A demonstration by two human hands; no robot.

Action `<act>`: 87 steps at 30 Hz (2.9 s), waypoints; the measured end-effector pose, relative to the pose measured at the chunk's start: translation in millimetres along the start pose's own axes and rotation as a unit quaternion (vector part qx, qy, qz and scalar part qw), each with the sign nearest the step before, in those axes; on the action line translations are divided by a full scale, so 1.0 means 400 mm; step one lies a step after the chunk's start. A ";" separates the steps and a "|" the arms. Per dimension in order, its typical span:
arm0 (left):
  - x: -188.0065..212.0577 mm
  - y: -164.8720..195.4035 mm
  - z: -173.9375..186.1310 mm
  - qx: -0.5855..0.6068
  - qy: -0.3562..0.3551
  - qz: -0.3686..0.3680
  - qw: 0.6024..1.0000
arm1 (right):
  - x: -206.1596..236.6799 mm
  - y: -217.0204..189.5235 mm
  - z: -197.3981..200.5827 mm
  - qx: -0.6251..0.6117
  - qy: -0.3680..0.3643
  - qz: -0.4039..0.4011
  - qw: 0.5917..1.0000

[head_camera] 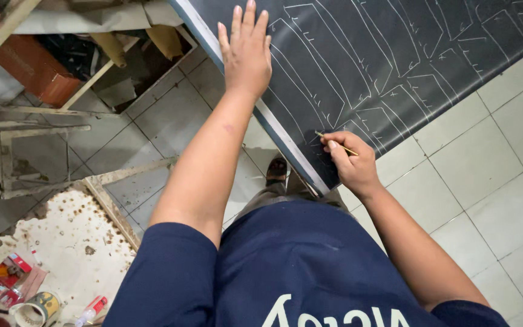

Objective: The person uses a paper pattern and a pencil to trace outlines onto a large black fabric sheet laid on a table. They repeatedly reposition the pattern and draw along its edges, then remove the pattern and continue marking additional sections of the fabric.

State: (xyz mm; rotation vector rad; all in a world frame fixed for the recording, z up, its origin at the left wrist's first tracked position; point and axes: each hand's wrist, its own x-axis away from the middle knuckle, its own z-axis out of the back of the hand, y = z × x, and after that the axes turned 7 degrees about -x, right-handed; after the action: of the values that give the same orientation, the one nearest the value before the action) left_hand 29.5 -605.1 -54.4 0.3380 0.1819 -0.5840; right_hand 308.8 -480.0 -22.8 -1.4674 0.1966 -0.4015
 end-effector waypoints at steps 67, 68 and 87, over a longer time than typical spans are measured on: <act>1.604 -0.733 0.479 -0.067 0.407 0.713 0.567 | -0.263 0.012 -0.119 0.534 -0.315 0.290 0.729; 1.596 -0.735 0.481 -0.101 0.403 0.700 0.581 | -0.248 -0.007 -0.140 0.525 -0.308 0.273 0.745; 0.928 -0.509 0.445 -0.067 0.240 0.472 0.846 | -0.154 -0.076 -0.040 0.011 -0.029 0.029 0.999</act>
State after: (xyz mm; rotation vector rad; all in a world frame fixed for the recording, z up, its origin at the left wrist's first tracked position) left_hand 231.7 -1017.2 -39.2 0.3862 0.4967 0.5088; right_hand 242.1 -472.9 -1.4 -1.4455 0.1881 -0.3130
